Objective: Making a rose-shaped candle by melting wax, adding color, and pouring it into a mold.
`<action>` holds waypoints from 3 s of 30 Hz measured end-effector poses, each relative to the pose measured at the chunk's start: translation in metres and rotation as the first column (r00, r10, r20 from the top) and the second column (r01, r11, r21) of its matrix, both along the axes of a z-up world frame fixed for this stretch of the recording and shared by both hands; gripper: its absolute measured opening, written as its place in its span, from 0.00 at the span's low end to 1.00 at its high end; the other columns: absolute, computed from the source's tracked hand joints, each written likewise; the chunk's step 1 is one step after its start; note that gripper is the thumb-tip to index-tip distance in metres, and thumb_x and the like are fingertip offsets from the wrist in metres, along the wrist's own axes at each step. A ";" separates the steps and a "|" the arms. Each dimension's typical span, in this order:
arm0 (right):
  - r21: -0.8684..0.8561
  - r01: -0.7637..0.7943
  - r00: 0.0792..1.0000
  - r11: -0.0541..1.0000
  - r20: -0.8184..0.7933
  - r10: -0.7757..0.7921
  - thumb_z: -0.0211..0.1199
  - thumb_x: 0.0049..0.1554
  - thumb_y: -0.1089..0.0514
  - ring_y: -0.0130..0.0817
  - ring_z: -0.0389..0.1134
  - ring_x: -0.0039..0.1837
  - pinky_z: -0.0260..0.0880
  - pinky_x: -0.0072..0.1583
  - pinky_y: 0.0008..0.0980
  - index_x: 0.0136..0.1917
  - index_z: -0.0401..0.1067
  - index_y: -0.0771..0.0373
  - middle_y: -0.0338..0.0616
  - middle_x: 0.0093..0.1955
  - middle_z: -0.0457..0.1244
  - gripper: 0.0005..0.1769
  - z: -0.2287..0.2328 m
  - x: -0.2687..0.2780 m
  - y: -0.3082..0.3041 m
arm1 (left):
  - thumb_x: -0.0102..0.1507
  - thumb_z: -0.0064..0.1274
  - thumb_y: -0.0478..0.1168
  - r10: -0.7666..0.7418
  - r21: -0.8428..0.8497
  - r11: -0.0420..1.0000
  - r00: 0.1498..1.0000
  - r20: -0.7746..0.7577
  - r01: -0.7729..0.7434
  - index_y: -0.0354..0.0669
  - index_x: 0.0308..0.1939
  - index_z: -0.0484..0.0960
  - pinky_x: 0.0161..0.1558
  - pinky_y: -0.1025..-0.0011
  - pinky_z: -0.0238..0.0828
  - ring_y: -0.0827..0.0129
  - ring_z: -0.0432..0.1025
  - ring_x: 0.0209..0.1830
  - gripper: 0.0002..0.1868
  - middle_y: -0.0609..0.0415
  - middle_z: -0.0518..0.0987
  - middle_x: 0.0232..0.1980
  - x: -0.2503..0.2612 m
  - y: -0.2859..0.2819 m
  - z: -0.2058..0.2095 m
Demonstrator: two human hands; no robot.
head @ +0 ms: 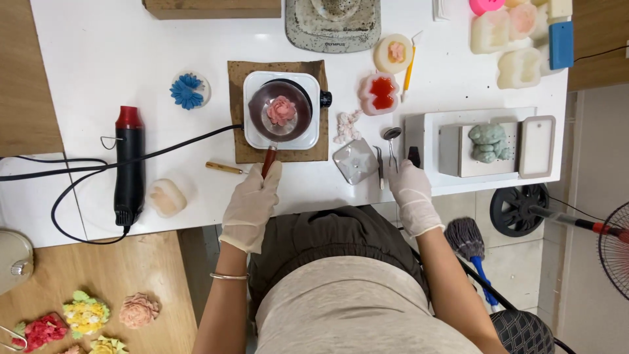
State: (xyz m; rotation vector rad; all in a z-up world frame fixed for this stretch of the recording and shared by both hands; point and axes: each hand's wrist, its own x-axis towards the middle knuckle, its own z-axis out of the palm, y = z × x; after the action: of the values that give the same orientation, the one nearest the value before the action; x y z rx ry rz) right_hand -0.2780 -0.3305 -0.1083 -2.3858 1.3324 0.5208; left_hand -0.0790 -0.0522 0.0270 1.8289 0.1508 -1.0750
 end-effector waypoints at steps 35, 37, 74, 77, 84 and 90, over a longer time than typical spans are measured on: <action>-0.168 -0.327 0.649 0.930 0.675 0.350 0.62 0.63 0.53 0.45 0.71 0.42 0.70 0.43 0.42 0.57 0.73 0.59 0.49 0.43 0.68 0.11 0.128 0.128 0.049 | 0.66 0.46 0.62 -0.237 0.261 0.949 0.945 0.224 0.176 0.42 0.46 0.77 0.39 0.51 0.67 0.42 0.74 0.37 0.26 0.37 0.79 0.34 -0.006 0.001 -0.001; -0.254 -0.435 0.632 0.864 0.597 0.494 0.61 0.62 0.55 0.44 0.70 0.40 0.69 0.41 0.42 0.56 0.74 0.57 0.48 0.42 0.67 0.10 0.121 0.142 0.054 | 0.66 0.44 0.63 -0.311 0.302 0.930 0.885 0.346 0.208 0.43 0.49 0.78 0.41 0.52 0.67 0.43 0.74 0.40 0.27 0.38 0.80 0.36 -0.007 0.005 -0.011; -0.347 -0.697 0.316 0.627 0.637 0.703 0.59 0.63 0.57 0.47 0.67 0.49 0.69 0.48 0.43 0.59 0.75 0.58 0.46 0.43 0.64 0.12 0.117 0.180 0.064 | 0.66 0.41 0.64 -0.326 0.372 0.907 0.890 0.318 0.199 0.46 0.53 0.78 0.46 0.52 0.69 0.43 0.75 0.44 0.28 0.39 0.82 0.40 -0.013 0.004 -0.010; -0.353 -0.745 0.270 0.566 0.616 0.740 0.59 0.63 0.55 0.46 0.66 0.53 0.70 0.53 0.43 0.59 0.75 0.57 0.44 0.46 0.65 0.12 0.113 0.175 0.064 | 0.67 0.41 0.64 -0.363 0.409 0.887 0.872 0.328 0.215 0.45 0.53 0.77 0.47 0.52 0.69 0.43 0.75 0.45 0.28 0.39 0.82 0.41 -0.015 0.006 -0.021; -0.156 -0.650 0.297 0.744 0.849 0.437 0.62 0.63 0.49 0.44 0.64 0.61 0.67 0.59 0.42 0.72 0.64 0.69 0.56 0.60 0.63 0.31 0.105 0.151 0.032 | 0.64 0.42 0.64 -0.239 0.335 0.932 0.932 0.273 0.141 0.50 0.61 0.75 0.48 0.55 0.71 0.47 0.77 0.45 0.31 0.44 0.84 0.43 -0.011 -0.007 0.021; 0.692 -0.072 0.482 0.719 0.655 -0.582 0.61 0.62 0.57 0.31 0.69 0.55 0.71 0.54 0.31 0.68 0.68 0.67 0.44 0.57 0.67 0.22 -0.003 0.155 -0.016 | 0.69 0.38 0.60 -0.291 0.326 0.939 0.752 0.592 0.108 0.42 0.69 0.61 0.49 0.56 0.72 0.47 0.74 0.55 0.33 0.43 0.76 0.62 -0.024 0.021 -0.038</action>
State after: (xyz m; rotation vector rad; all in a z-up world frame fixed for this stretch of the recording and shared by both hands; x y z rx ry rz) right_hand -0.1228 -0.3465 -0.1109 -1.3894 0.8076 -0.2935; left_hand -0.1029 -0.0317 -0.0111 2.4103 -0.3314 -0.5276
